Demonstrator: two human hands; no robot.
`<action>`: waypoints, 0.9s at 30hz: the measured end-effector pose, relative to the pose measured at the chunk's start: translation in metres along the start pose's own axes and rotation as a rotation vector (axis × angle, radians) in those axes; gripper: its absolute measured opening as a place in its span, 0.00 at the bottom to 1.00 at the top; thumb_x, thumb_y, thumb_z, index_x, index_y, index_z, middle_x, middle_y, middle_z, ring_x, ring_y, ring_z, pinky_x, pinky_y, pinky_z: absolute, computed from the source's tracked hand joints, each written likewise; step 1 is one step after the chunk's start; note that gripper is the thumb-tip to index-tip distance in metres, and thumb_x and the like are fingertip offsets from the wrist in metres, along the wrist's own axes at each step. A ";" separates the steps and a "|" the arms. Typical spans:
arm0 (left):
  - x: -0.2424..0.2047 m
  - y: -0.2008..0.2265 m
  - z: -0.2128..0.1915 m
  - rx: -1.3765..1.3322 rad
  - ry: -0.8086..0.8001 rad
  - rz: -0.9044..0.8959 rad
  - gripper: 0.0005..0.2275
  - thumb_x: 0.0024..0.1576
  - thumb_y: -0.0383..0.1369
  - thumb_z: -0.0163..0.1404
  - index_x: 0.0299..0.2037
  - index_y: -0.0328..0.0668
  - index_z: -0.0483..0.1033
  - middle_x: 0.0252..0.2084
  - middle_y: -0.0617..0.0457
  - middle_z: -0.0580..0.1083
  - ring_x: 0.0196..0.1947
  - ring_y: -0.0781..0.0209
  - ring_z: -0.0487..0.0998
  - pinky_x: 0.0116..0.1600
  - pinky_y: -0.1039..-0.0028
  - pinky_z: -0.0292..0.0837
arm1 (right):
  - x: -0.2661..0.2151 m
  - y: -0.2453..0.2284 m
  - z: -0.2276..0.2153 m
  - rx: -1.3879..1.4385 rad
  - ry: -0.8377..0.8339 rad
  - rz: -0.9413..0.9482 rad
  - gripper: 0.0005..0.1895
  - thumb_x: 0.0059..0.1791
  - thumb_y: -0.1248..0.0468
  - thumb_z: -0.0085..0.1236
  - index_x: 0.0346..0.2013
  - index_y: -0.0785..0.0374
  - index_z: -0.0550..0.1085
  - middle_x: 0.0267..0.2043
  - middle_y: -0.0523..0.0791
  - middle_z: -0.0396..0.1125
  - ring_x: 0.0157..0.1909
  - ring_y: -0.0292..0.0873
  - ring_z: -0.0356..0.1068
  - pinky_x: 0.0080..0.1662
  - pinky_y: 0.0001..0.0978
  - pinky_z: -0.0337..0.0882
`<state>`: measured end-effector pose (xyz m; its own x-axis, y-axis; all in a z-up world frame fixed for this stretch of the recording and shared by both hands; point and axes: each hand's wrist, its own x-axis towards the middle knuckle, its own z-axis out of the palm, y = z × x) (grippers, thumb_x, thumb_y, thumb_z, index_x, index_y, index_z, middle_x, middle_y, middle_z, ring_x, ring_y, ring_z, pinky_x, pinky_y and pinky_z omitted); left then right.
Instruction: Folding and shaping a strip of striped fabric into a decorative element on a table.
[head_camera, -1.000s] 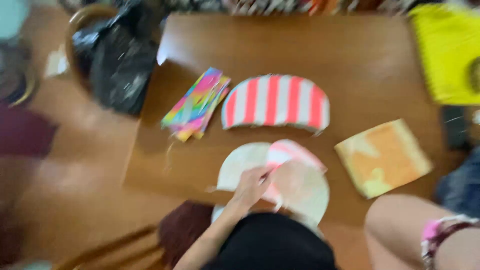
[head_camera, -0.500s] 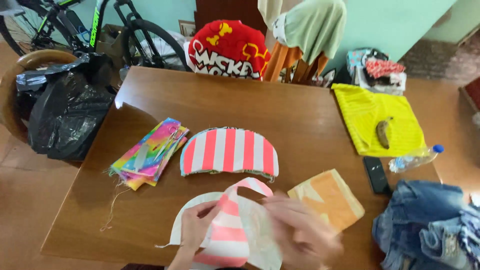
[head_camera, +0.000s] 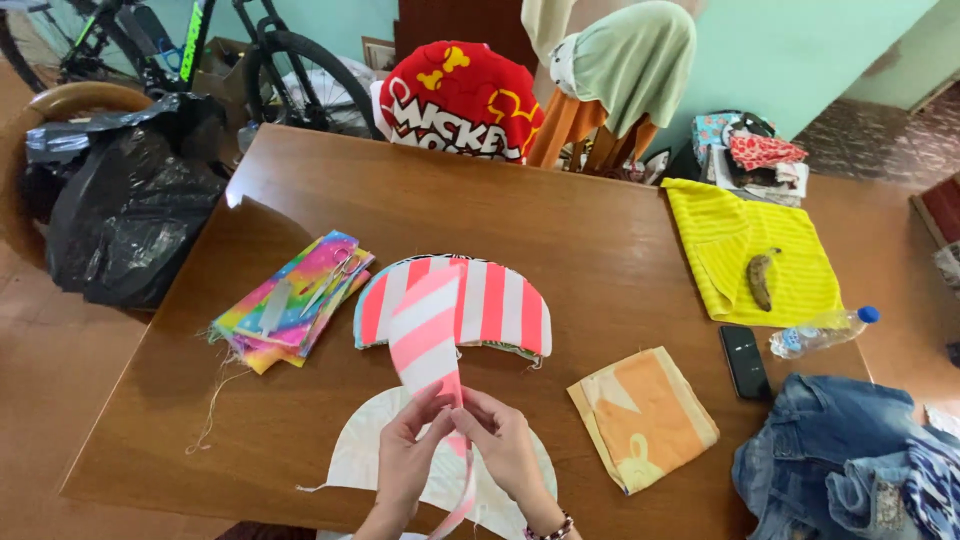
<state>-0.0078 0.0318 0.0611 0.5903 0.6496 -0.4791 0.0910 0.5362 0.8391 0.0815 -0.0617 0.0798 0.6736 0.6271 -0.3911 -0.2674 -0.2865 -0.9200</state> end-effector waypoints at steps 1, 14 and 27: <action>0.001 -0.001 -0.002 0.128 0.051 0.026 0.21 0.51 0.27 0.59 0.57 0.41 0.79 0.46 0.47 0.82 0.45 0.63 0.81 0.51 0.73 0.81 | 0.002 0.003 -0.001 0.098 -0.073 0.014 0.21 0.50 0.64 0.55 0.58 0.62 0.76 0.50 0.44 0.79 0.46 0.35 0.77 0.46 0.23 0.74; -0.001 -0.004 -0.004 0.132 0.100 -0.009 0.21 0.45 0.25 0.64 0.52 0.39 0.81 0.49 0.53 0.78 0.40 0.65 0.79 0.53 0.73 0.80 | 0.023 0.062 -0.012 0.160 -0.184 0.000 0.18 0.57 0.55 0.48 0.25 0.57 0.69 0.23 0.35 0.52 0.26 0.32 0.47 0.31 0.21 0.50; 0.001 -0.015 -0.005 0.366 -0.028 -0.113 0.30 0.43 0.35 0.65 0.61 0.55 0.77 0.47 0.56 0.83 0.46 0.73 0.78 0.59 0.82 0.74 | 0.007 0.006 -0.012 0.272 -0.142 0.283 0.27 0.49 0.60 0.54 0.62 0.66 0.71 0.48 0.51 0.76 0.49 0.46 0.76 0.54 0.35 0.76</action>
<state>-0.0124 0.0269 0.0463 0.5817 0.5798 -0.5705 0.4339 0.3721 0.8205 0.0928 -0.0676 0.0724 0.4507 0.6502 -0.6117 -0.6135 -0.2722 -0.7413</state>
